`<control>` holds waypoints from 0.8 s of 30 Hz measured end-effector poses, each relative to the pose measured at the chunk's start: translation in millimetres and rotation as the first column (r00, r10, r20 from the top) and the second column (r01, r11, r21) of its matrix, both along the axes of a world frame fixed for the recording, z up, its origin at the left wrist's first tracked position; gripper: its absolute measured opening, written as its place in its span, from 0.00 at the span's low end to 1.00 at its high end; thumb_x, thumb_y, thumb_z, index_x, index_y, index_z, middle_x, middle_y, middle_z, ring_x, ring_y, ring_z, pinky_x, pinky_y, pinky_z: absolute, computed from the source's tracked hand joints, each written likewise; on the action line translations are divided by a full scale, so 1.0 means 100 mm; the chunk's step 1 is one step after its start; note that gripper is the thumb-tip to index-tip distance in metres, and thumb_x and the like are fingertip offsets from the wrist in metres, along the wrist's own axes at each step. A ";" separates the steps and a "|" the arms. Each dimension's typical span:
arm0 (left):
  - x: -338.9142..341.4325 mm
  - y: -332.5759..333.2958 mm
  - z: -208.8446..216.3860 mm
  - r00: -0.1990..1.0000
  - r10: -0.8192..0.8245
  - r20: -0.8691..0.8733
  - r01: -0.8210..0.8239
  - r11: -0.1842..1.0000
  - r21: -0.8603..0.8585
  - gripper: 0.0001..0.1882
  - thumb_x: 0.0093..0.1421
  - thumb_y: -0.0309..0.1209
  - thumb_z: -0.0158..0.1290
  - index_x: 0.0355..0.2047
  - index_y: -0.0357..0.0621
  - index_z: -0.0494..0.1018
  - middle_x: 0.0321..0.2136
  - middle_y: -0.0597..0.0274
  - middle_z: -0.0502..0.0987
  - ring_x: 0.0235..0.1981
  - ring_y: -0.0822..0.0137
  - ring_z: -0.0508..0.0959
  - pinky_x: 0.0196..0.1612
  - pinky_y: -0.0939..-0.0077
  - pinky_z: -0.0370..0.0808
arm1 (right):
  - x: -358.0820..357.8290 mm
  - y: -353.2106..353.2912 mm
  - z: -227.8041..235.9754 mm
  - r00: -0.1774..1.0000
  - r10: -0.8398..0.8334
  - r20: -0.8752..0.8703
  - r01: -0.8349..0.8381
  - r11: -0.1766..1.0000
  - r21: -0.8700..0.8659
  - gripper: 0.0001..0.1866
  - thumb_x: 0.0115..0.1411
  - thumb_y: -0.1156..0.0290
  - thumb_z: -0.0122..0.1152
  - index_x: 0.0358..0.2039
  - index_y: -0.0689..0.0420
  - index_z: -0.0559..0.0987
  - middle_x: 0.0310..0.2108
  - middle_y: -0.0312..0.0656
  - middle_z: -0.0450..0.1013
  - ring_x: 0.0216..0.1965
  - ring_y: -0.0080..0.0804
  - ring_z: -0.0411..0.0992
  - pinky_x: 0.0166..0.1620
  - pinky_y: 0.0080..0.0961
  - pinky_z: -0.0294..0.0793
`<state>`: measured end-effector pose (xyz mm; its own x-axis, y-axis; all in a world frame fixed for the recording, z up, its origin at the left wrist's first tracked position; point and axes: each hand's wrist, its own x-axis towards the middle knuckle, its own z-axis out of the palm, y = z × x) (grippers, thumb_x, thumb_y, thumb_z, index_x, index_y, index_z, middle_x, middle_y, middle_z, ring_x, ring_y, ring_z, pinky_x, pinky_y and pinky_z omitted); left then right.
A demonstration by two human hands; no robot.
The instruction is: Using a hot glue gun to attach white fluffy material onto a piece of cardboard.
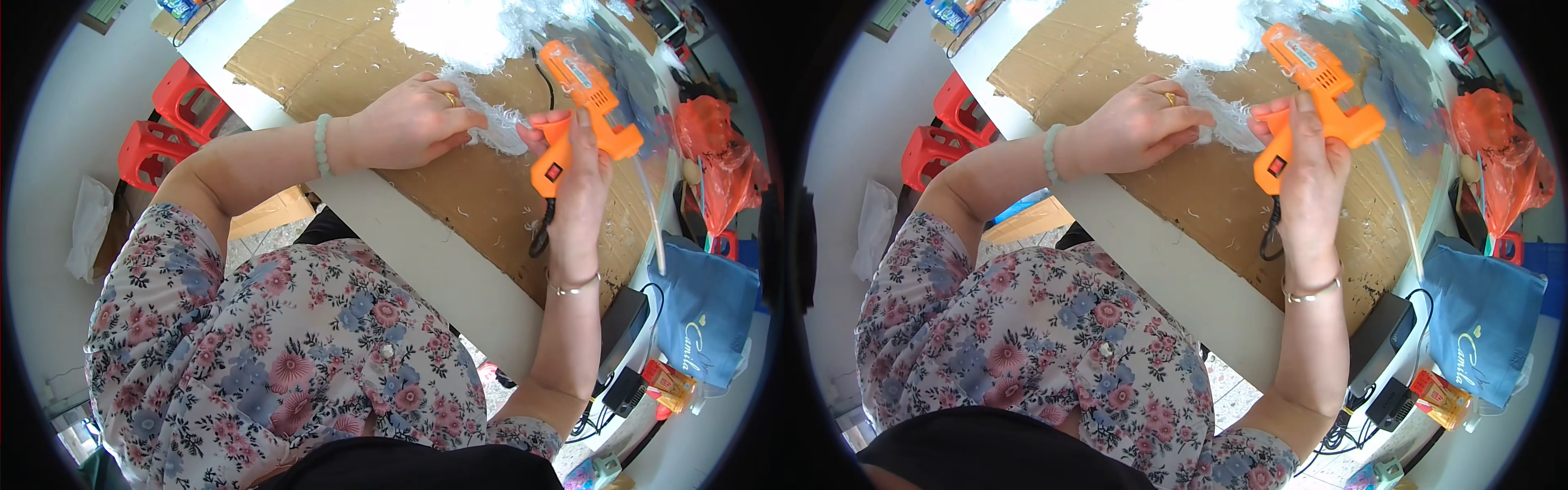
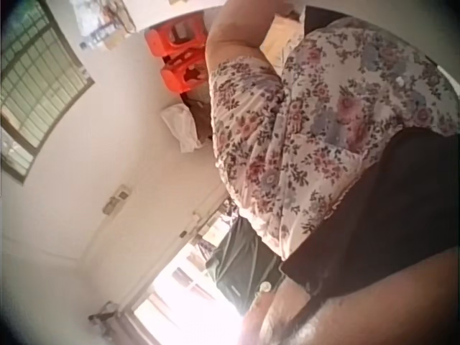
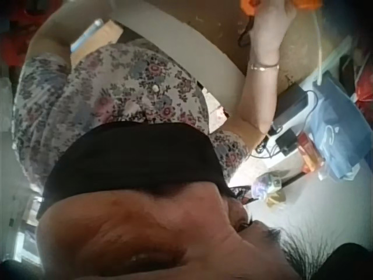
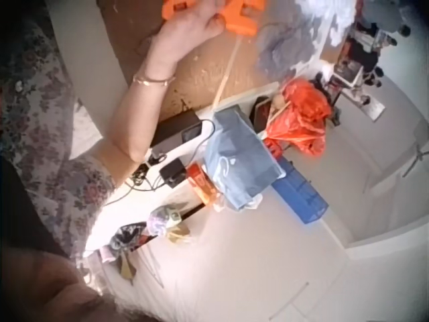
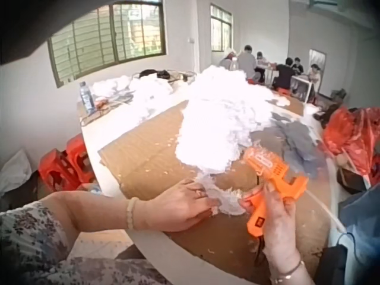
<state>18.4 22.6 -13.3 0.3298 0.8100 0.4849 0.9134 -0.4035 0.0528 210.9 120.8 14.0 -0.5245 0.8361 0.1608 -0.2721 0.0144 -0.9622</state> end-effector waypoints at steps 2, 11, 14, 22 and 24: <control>-0.06 -0.05 0.01 0.973 -0.072 0.217 0.069 0.997 0.020 0.19 0.46 0.23 0.59 0.41 0.46 0.73 0.27 0.64 0.76 0.38 0.62 0.75 0.44 0.66 0.70 | 0.05 -0.02 0.07 0.996 -0.016 0.093 0.012 0.999 0.039 0.16 0.65 0.61 0.48 0.38 0.64 0.74 0.31 0.43 0.75 0.30 0.30 0.75 0.41 0.26 0.76; -0.24 -0.13 0.05 0.998 -0.064 -0.020 0.065 0.995 0.074 0.12 0.43 0.28 0.59 0.32 0.50 0.75 0.32 0.73 0.73 0.42 0.68 0.70 0.46 0.69 0.66 | 0.48 -0.15 0.10 0.917 0.059 0.394 -0.122 0.983 0.135 0.16 0.64 0.60 0.51 0.41 0.62 0.74 0.32 0.42 0.75 0.34 0.25 0.72 0.41 0.24 0.71; -0.25 -0.12 0.02 0.976 -0.100 -0.193 0.114 0.992 0.062 0.11 0.45 0.27 0.55 0.32 0.46 0.73 0.32 0.69 0.72 0.43 0.66 0.69 0.47 0.67 0.66 | 0.56 -0.20 0.11 0.876 0.115 0.468 -0.211 0.965 0.158 0.16 0.63 0.60 0.53 0.43 0.61 0.73 0.34 0.40 0.74 0.37 0.24 0.71 0.43 0.23 0.69; -0.21 -0.05 0.07 0.976 -0.056 -0.209 0.064 0.997 0.031 0.06 0.47 0.26 0.51 0.28 0.41 0.70 0.27 0.66 0.72 0.40 0.66 0.70 0.48 0.68 0.66 | 0.63 -0.16 0.09 0.746 0.153 0.649 -0.319 0.936 0.146 0.18 0.62 0.61 0.56 0.46 0.61 0.71 0.32 0.37 0.73 0.34 0.23 0.70 0.41 0.21 0.69; -0.19 -0.07 0.09 0.981 -0.056 -0.185 0.063 0.998 0.031 0.06 0.47 0.26 0.51 0.28 0.41 0.70 0.26 0.66 0.72 0.40 0.66 0.70 0.48 0.68 0.66 | 0.63 -0.17 0.11 0.730 0.143 0.668 -0.318 0.936 0.147 0.18 0.62 0.61 0.56 0.46 0.61 0.71 0.31 0.36 0.73 0.33 0.21 0.69 0.39 0.20 0.69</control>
